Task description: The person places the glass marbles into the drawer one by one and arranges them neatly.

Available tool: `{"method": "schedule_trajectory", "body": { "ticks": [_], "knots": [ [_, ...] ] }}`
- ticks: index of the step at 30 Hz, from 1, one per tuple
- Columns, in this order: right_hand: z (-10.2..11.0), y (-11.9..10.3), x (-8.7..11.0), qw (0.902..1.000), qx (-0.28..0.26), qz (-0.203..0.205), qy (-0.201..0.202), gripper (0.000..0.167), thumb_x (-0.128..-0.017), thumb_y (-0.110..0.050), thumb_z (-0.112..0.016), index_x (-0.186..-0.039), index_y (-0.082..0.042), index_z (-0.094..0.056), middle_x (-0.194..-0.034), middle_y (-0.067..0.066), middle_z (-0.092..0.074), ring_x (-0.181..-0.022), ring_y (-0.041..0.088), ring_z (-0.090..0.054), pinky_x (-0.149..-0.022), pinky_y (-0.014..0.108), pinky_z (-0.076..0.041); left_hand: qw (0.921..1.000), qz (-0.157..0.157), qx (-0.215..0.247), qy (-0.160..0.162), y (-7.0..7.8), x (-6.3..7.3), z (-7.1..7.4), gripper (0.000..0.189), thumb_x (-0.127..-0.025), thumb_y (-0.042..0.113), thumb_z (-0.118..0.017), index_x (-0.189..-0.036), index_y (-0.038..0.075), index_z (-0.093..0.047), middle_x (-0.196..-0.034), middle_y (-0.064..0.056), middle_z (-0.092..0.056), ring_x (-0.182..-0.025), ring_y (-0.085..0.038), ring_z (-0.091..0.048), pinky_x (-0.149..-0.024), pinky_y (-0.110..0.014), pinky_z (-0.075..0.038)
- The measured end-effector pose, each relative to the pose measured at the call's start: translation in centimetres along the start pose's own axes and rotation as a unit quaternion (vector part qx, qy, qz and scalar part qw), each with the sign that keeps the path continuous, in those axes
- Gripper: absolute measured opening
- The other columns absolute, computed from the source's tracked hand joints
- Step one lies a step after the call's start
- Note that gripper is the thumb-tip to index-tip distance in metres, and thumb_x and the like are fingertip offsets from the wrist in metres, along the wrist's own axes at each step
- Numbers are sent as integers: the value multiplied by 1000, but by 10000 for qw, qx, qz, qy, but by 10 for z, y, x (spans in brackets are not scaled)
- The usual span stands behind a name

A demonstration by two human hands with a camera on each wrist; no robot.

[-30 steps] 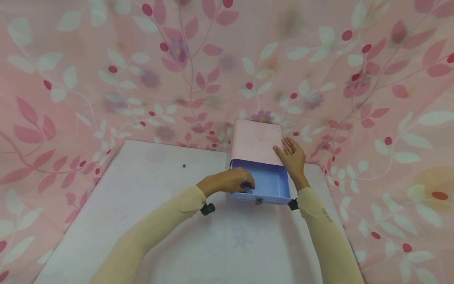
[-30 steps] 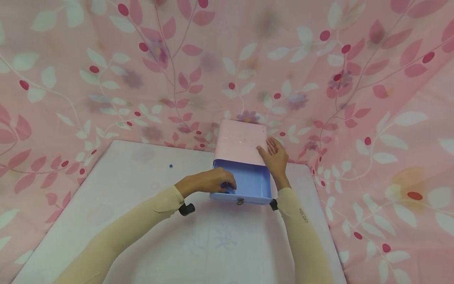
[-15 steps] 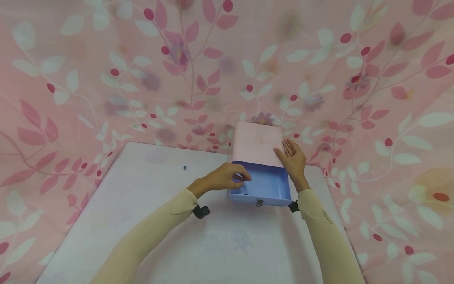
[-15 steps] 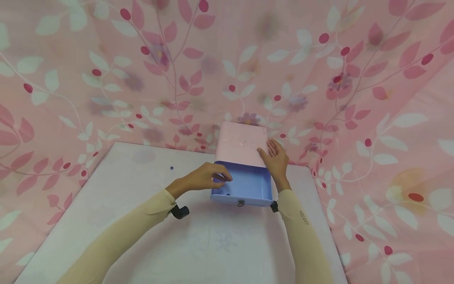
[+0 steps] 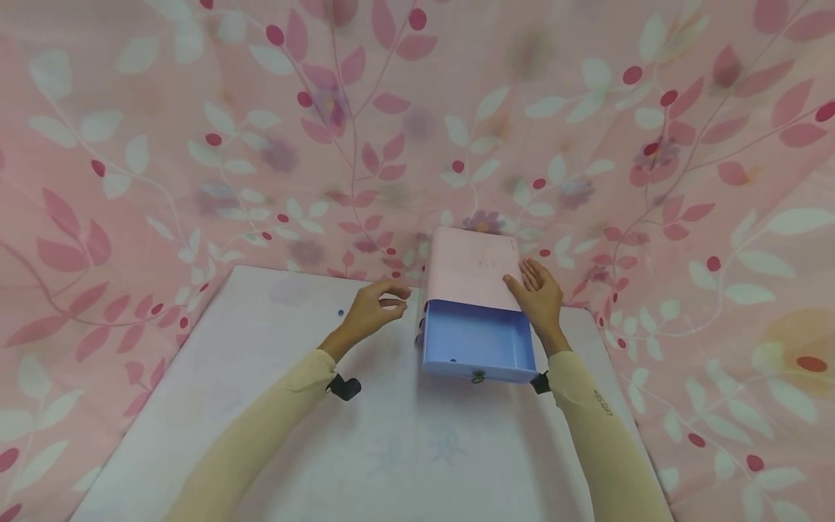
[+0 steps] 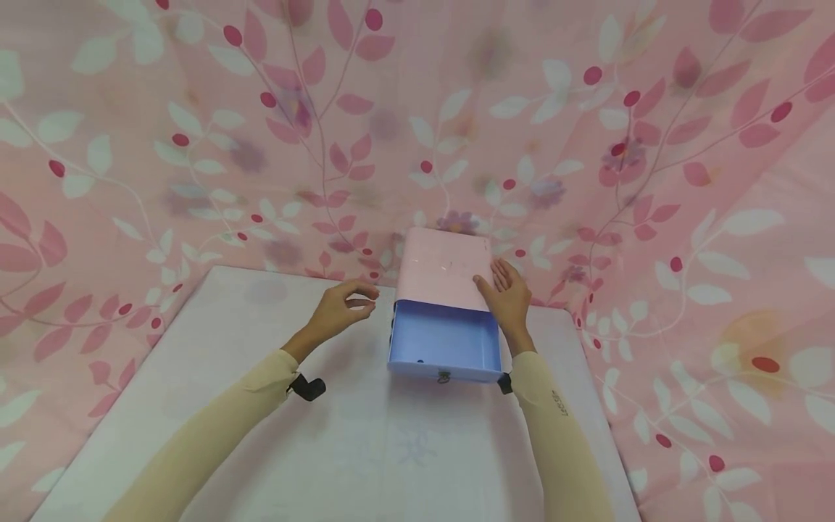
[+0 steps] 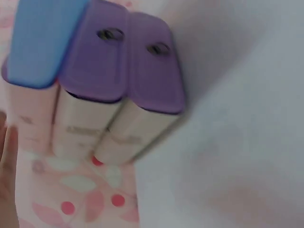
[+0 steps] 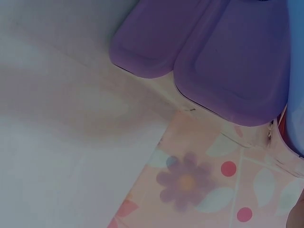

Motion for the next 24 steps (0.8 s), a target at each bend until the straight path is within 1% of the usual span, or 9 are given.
{"method": "schedule_trajectory", "body": {
  "ticks": [2, 3, 5, 8, 11, 14, 17, 20, 24],
  "knots": [
    [0, 1, 1, 10000, -13, -32, 3, 69, -83, -9, -77, -142, 3, -44, -143, 20, -48, -131, 31, -46, -103, 34, -40, 9988, -25, -335, 353, -8, -1, 13, 30, -81, -5, -72, -110, 3, -66, -104, -8, -67, -97, -25, -67, -85, -31, -54],
    [0, 1, 1, 10000, -23, -38, 3, 68, -83, -9, -78, -142, 3, -44, -143, 19, -48, -131, 31, -47, -103, 34, -40, 9976, -49, -494, 474, -12, -2, 19, 30, -81, -6, -72, -110, 1, -66, -103, -10, -67, -96, -28, -67, -84, -31, -55],
    [0, 1, 0, 10000, -38, -38, 4, 69, -83, -9, -77, -142, 3, -44, -143, 20, -48, -131, 31, -46, -103, 34, -40, 9955, -77, -742, 584, -20, -4, 29, 31, -79, -9, -71, -108, -3, -65, -101, -14, -66, -95, -30, -67, -83, -32, -55],
    [0, 1, -1, 10000, -59, -31, 23, 69, -82, -8, -78, -142, 4, -44, -143, 20, -48, -132, 33, -46, -103, 34, -40, 9920, 126, -1111, 580, -40, -5, 41, 30, -79, -9, -71, -108, -5, -65, -101, -15, -66, -95, -30, -66, -84, -33, -55],
    [2, 2, -1, 10000, 34, -42, 71, 69, -82, -9, -78, -141, 4, -44, -142, 20, -48, -131, 32, -46, -103, 32, -40, 9877, 408, -1386, 597, -60, -3, 53, 30, -80, -8, -70, -109, -5, -64, -104, -16, -66, -97, -29, -65, -86, -35, -55],
    [1, 3, -2, 9999, -3, -81, 83, 70, -82, -9, -79, -141, 5, -44, -142, 19, -49, -131, 30, -47, -102, 32, -41, 9824, 653, -1579, 754, -80, 5, 69, 31, -80, -8, -69, -111, -7, -63, -105, -20, -65, -99, -32, -64, -86, -39, -55],
    [-1, 4, -3, 9998, -205, -66, 31, 71, -81, -7, -79, -141, 6, -43, -142, 20, -48, -131, 30, -46, -104, 34, -40, 9748, 916, -1823, 906, -100, 16, 84, 32, -80, -8, -68, -112, -10, -63, -106, -22, -64, -100, -35, -62, -88, -41, -54],
    [-2, 3, -3, 9996, -283, 6, 14, 71, -81, -6, -78, -141, 7, -43, -143, 22, -47, -132, 32, -45, -104, 37, -39, 9658, 1214, -2127, 851, -120, 26, 92, 31, -82, -5, -67, -112, -10, -63, -108, -23, -63, -102, -36, -61, -88, -44, -52],
    [0, 3, -3, 9999, -130, 31, 83, 69, -82, -6, -77, -141, 6, -44, -142, 23, -47, -132, 34, -45, -104, 37, -39, 9537, 1696, -2443, 443, -145, 36, 89, 35, -83, -1, -66, -117, -9, -62, -112, -25, -61, -105, -39, -58, -90, -49, -49]
  ]
}}
Point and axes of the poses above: each hand's wrist, its own x-axis away from the middle knuckle, its own z-axis out of the back of the hand, y = z × x, the point moved 10 cm from there along -x, towards the middle knuckle
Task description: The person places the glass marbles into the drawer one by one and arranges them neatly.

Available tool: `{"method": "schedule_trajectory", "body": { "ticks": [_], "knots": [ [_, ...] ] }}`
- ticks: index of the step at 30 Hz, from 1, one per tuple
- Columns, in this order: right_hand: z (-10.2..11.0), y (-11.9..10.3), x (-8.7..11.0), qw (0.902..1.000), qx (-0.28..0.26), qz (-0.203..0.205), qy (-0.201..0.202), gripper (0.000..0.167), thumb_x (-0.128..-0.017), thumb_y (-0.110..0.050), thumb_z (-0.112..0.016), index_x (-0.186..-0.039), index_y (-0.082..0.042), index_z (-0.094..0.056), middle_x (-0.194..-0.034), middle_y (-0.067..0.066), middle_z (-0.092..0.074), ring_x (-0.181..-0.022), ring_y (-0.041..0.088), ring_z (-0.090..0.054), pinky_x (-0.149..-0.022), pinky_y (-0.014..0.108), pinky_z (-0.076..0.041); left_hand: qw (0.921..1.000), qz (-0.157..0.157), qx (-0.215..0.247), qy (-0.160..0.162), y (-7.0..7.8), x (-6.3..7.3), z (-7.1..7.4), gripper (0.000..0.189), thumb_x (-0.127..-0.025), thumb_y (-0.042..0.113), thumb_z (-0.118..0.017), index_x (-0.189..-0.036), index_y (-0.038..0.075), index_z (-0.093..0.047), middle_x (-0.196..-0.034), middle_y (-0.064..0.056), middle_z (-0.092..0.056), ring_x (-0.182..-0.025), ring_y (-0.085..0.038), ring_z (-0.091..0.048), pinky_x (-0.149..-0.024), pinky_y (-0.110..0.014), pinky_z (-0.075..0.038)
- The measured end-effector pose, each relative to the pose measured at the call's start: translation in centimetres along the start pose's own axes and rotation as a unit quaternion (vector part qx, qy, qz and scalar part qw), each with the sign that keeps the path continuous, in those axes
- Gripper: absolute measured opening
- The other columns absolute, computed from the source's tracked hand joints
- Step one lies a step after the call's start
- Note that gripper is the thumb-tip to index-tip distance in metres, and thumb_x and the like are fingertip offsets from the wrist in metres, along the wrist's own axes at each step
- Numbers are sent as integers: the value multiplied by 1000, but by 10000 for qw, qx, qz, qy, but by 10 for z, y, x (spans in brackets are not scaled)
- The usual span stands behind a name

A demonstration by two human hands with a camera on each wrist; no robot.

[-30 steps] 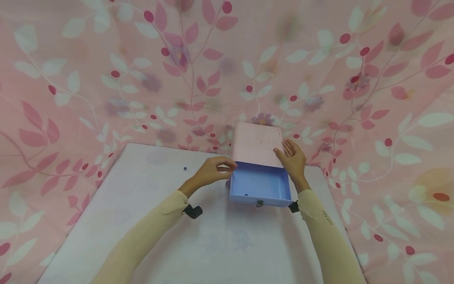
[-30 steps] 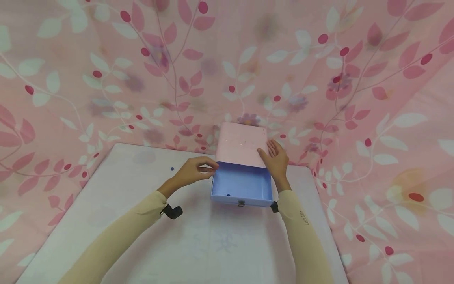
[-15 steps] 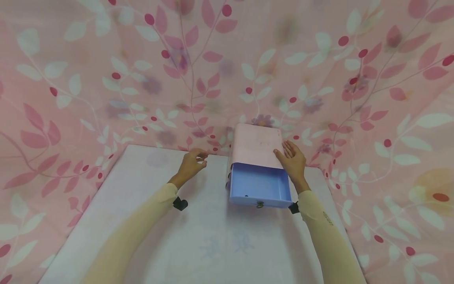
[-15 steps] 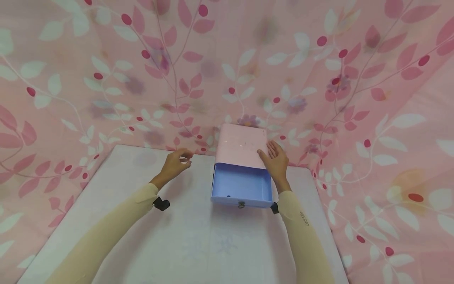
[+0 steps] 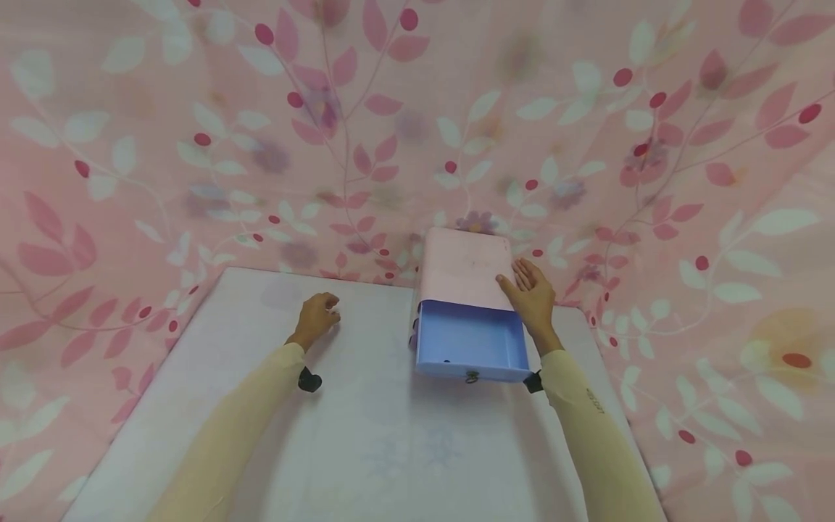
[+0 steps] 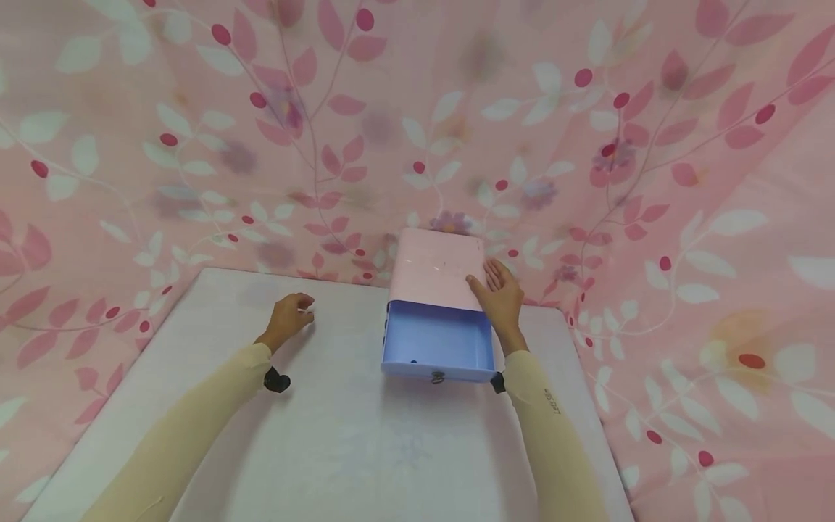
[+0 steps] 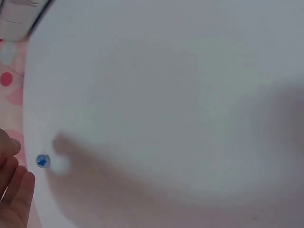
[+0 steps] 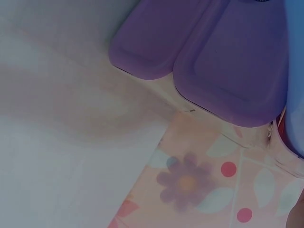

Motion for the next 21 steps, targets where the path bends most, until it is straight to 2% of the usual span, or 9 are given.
{"method": "schedule_trajectory", "body": {
  "ticks": [3, 7, 14, 17, 21],
  "knots": [
    [0, 0, 0, 10000, 19, -5, 11, 69, -82, -6, -77, -141, 5, -44, -142, 23, -48, -131, 34, -45, -103, 35, -40, 9994, 189, -151, -250, -10, 2, -8, 40, -82, -2, -67, -121, -8, -60, -118, -27, -58, -112, -41, -54, -96, -51, -45],
    [0, 2, 1, 10000, -47, -77, -31, 70, -82, -7, -78, -141, 6, -44, -142, 22, -48, -132, 32, -46, -103, 34, -40, 9992, 161, -260, -277, -15, 3, -10, 41, -79, -7, -66, -119, -12, -59, -118, -29, -59, -114, -44, -53, -101, -52, -41],
    [-2, 3, -1, 9995, -276, -5, -118, 70, -81, -5, -78, -140, 9, -43, -141, 25, -47, -131, 35, -45, -104, 34, -40, 9977, -7, -554, -402, -18, -4, -14, 36, -80, -5, -67, -114, -15, -61, -108, -29, -62, -103, -42, -58, -95, -51, -45],
    [-1, 12, -5, 9996, -264, 4, -48, 71, -81, -9, -79, -140, 7, -44, -141, 22, -49, -131, 32, -46, -102, 30, -40, 9939, -60, -911, -625, -16, -9, -20, 33, -81, -4, -68, -112, -14, -63, -103, -26, -62, -100, -40, -58, -93, -50, -46],
    [1, 27, -10, 9998, -157, 3, 96, 72, -80, -15, -81, -142, 1, -46, -141, 14, -51, -130, 24, -49, -101, 25, -41, 9843, -270, -1519, -855, -7, -11, -27, 24, -82, -6, -64, -106, -12, -67, -96, -23, -61, -96, -39, -59, -88, -49, -49]
  ]
}}
Point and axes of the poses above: each hand's wrist, its own x-axis away from the middle knuckle, its own z-axis out of the back of the hand, y = z × x, the point moved 10 cm from there along -x, towards the middle knuckle
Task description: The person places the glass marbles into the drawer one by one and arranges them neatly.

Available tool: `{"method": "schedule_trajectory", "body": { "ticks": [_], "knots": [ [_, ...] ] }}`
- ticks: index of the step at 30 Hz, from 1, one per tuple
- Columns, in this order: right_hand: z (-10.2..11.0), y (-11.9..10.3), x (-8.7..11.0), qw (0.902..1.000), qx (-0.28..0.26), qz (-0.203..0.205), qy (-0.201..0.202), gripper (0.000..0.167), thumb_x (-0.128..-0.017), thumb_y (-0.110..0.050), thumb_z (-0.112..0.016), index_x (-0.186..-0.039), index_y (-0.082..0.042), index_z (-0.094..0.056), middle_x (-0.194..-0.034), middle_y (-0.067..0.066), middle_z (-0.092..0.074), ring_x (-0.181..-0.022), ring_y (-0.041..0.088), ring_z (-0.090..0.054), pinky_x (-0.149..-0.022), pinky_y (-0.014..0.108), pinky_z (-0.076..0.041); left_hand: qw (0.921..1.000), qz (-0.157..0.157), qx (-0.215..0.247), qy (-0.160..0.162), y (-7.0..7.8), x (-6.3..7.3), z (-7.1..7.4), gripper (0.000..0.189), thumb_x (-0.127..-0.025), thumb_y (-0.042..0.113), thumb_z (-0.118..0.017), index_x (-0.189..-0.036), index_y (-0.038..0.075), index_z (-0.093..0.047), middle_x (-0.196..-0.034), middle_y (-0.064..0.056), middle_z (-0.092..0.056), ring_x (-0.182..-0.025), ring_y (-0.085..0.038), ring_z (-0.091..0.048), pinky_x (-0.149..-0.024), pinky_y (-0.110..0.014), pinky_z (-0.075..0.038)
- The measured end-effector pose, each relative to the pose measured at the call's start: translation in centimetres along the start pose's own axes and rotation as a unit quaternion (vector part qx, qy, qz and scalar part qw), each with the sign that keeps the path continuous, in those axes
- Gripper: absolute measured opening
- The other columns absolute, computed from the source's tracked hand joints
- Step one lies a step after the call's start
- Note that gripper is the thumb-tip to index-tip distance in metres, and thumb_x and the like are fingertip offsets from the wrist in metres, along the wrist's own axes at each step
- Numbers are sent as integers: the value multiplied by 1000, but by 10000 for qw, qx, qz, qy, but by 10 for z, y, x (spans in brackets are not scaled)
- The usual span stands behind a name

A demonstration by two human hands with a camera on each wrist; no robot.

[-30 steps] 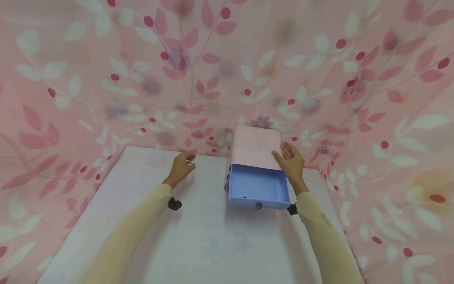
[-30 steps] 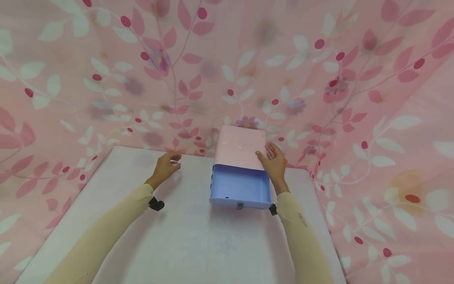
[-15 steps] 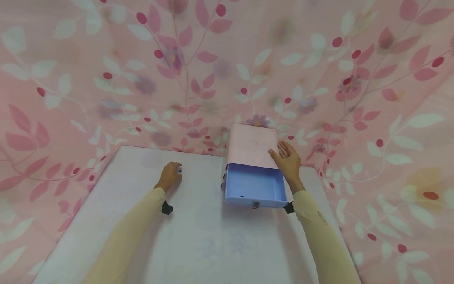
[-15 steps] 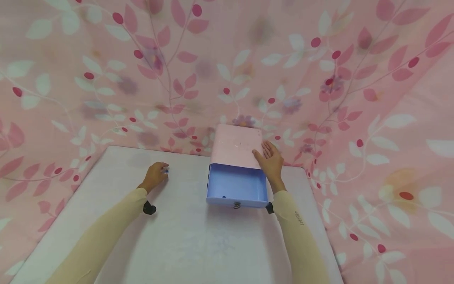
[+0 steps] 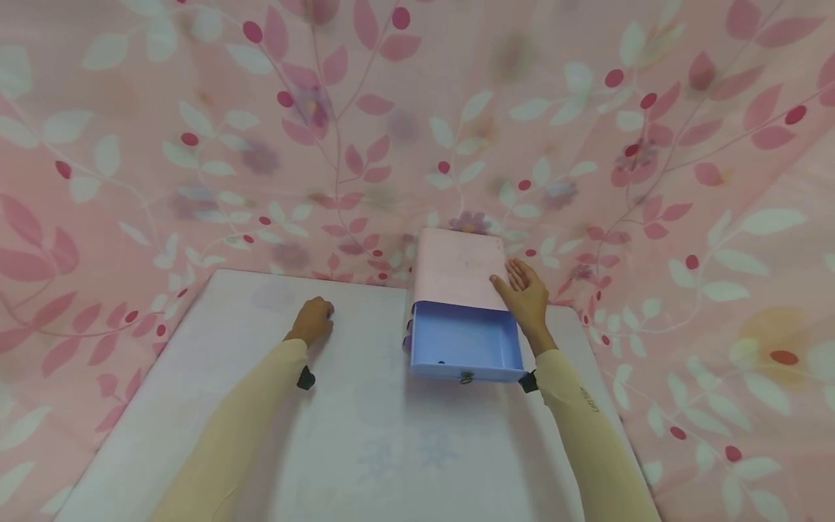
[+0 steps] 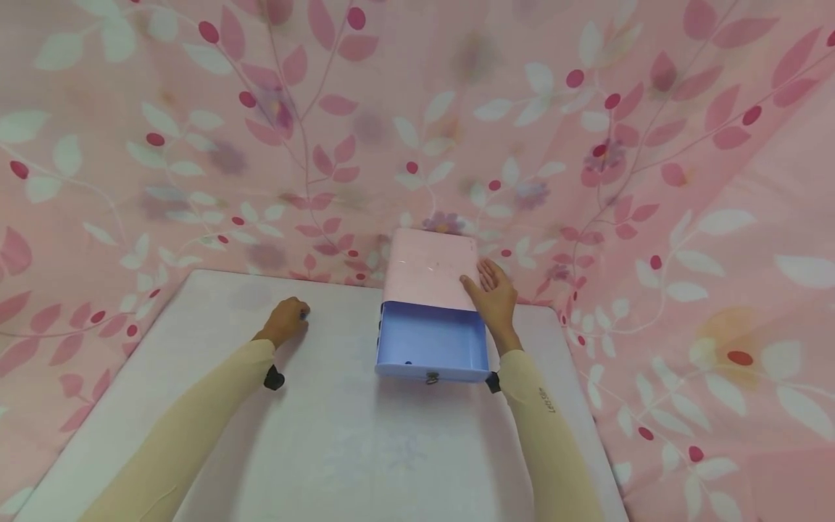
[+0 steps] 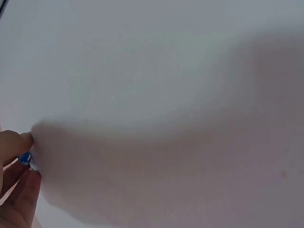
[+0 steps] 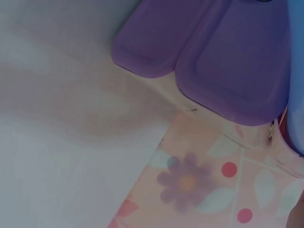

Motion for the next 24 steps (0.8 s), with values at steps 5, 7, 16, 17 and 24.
{"method": "schedule_trajectory", "body": {
  "ticks": [5, 7, 16, 17, 24],
  "knots": [
    [2, 6, -3, 9999, 60, 39, 96, 72, -80, -19, -82, -141, -2, -48, -140, 11, -53, -128, 19, -51, -101, 24, -41, 9987, -123, -500, 43, 15, 1, 5, 16, -84, -9, -60, -96, -11, -70, -91, -22, -60, -92, -40, -61, -83, -47, -51],
    [2, 6, -3, 9999, 95, 50, 92, 73, -80, -20, -82, -141, -2, -48, -140, 10, -53, -128, 19, -51, -101, 24, -41, 9980, -185, -595, 88, 21, 2, 10, 14, -84, -10, -60, -95, -11, -70, -91, -23, -61, -91, -40, -61, -84, -47, -52],
    [0, -13, 1, 9999, -67, 33, -93, 70, -81, -10, -80, -140, 6, -45, -141, 20, -50, -130, 28, -48, -102, 28, -41, 9975, -281, -626, 193, 28, 2, 16, 11, -83, -12, -62, -90, -12, -70, -88, -25, -62, -89, -40, -62, -83, -46, -52],
    [-1, -17, 3, 9999, -94, 38, -115, 70, -81, -8, -79, -140, 7, -45, -141, 22, -49, -130, 30, -48, -102, 30, -41, 9975, -279, -618, 181, 26, 2, 14, 11, -83, -12, -61, -90, -12, -70, -88, -24, -62, -89, -40, -62, -83, -46, -52],
    [-2, -24, 8, 9998, 143, -2, -165, 69, -82, -7, -78, -141, 7, -44, -142, 22, -48, -131, 33, -46, -103, 34, -40, 9988, -156, -459, -45, 17, -1, 4, 14, -87, -12, -58, -92, -11, -70, -88, -22, -63, -90, -37, -62, -86, -46, -51]
  ]
}}
Point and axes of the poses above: each hand's wrist, its own x-axis away from the middle knuckle, its own z-axis out of the back of the hand, y = z × x, the point moved 10 cm from there along -x, towards the middle knuckle
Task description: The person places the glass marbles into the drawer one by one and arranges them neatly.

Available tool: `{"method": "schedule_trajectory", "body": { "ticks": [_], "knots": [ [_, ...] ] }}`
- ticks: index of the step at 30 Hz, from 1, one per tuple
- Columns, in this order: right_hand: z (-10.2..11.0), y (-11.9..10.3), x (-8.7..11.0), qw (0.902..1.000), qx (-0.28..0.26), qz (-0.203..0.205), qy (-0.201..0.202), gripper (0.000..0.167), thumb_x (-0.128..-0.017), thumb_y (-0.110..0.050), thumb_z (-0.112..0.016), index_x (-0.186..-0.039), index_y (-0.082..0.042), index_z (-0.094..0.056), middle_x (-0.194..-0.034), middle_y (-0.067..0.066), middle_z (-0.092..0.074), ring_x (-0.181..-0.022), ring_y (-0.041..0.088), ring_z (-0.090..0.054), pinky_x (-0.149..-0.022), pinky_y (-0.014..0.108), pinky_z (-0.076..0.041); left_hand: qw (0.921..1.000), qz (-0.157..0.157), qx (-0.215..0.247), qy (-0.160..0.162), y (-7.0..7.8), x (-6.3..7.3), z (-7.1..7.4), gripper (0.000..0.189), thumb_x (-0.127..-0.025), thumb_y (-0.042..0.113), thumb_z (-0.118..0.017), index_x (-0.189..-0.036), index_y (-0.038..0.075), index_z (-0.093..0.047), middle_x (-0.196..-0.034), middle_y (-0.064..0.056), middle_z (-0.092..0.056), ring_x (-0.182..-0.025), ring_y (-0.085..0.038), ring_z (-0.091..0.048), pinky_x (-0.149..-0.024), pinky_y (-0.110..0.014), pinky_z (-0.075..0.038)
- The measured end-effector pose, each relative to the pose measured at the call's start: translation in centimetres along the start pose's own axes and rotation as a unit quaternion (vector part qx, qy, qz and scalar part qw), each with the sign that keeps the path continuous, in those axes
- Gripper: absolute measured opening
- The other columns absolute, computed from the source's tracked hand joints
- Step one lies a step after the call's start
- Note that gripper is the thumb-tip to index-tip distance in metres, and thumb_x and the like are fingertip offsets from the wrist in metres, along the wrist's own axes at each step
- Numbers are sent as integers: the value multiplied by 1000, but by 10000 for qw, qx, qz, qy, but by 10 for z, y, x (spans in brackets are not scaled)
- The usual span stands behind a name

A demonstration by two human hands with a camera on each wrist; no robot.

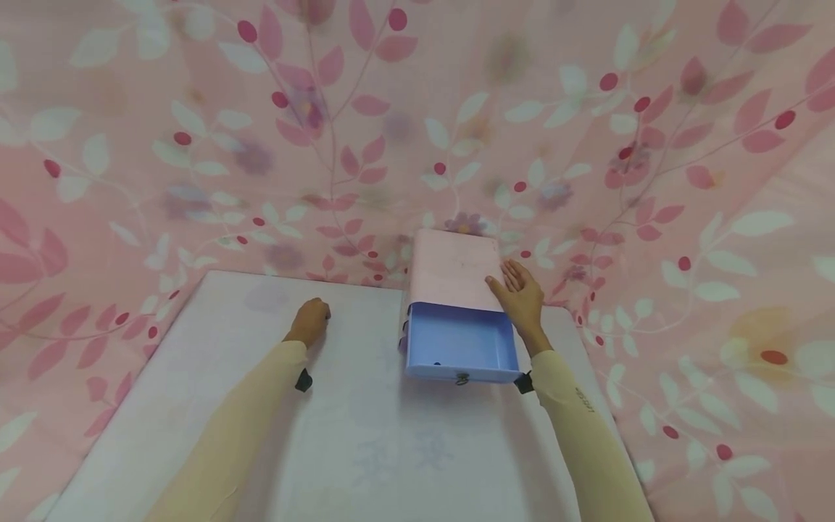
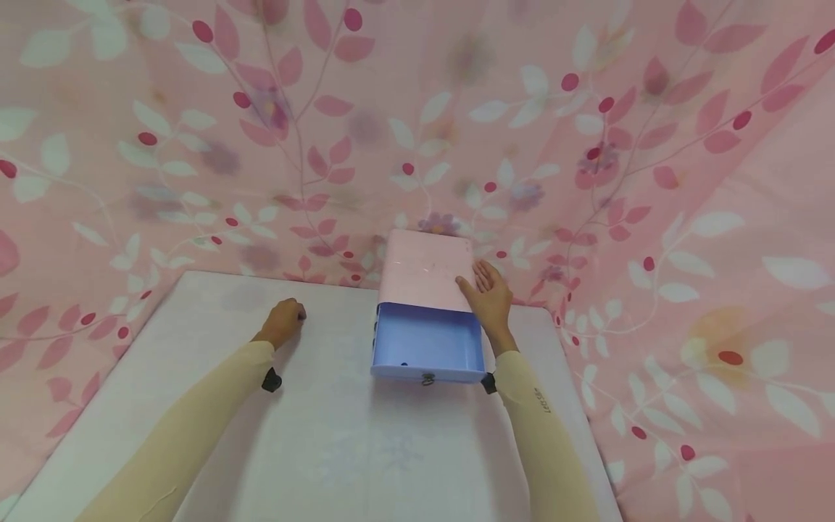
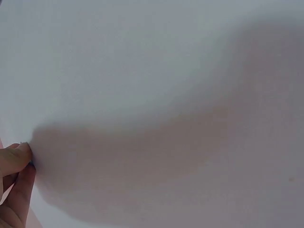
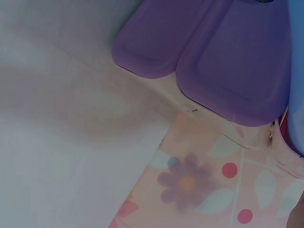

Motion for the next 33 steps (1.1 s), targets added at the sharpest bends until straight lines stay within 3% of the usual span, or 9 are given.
{"method": "schedule_trajectory", "body": {
  "ticks": [5, 10, 14, 18, 22, 30, 33],
  "knots": [
    [0, 0, 2, 10000, 59, -48, -2, 69, -83, -8, -78, -141, 6, -44, -142, 20, -48, -132, 31, -46, -103, 33, -40, 9980, 297, 554, -53, -12, 1, -6, 14, -88, -8, -59, -97, -10, -70, -94, -21, -63, -96, -38, -61, -89, -47, -50],
    [1, 2, 0, 10000, 83, -35, 6, 69, -82, -9, -78, -141, 5, -44, -142, 21, -49, -131, 31, -47, -102, 32, -41, 9849, 648, 1598, 149, -23, 5, -6, 14, -86, -5, -64, -99, -6, -70, -101, -21, -67, -103, -39, -60, -92, -49, -48],
    [3, 16, -7, 10000, -1, 37, 72, 71, -81, -15, -80, -141, 3, -45, -142, 17, -51, -130, 25, -49, -102, 28, -41, 9774, 664, 1991, 262, -23, 9, -7, 13, -84, -2, -69, -97, -1, -71, -98, -16, -68, -98, -33, -61, -90, -47, -49],
    [5, 32, -10, 9998, 65, 6, 202, 75, -80, -24, -82, -142, -1, -47, -141, 9, -53, -129, 17, -51, -101, 23, -41, 9755, 541, 2105, 346, -16, 11, -8, 14, -83, -2, -71, -97, 1, -71, -95, -13, -68, -92, -29, -61, -87, -44, -50],
    [5, 33, -8, 9996, 72, -10, 260, 74, -80, -22, -82, -141, -1, -47, -141, 10, -53, -129, 18, -51, -101, 24, -41, 9734, 327, 2227, 428, -6, 13, -4, 17, -83, -5, -68, -99, -2, -70, -99, -15, -68, -95, -31, -61, -89, -47, -49],
    [0, 2, 1, 9999, -159, 6, -17, 69, -82, -7, -78, -141, 6, -44, -142, 24, -47, -132, 33, -45, -104, 35, -40, 9663, -65, 2520, 523, 7, 9, 4, 16, -84, -5, -68, -98, 3, -71, -99, -11, -70, -99, -30, -63, -89, -46, -51],
    [0, -1, 3, 9997, -207, -68, -59, 69, -83, -6, -77, -141, 5, -44, -143, 23, -46, -132, 33, -44, -105, 36, -39, 9612, -205, 2697, 541, 13, 6, 7, 15, -84, -2, -72, -96, 6, -73, -98, -8, -70, -97, -26, -65, -86, -44, -53]
  ]
}}
Point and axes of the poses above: each hand's wrist, its own x-axis away from the middle knuckle, its own z-axis out of the back of the hand, y = z × x, the point moved 10 cm from there along -x, towards the middle knuckle
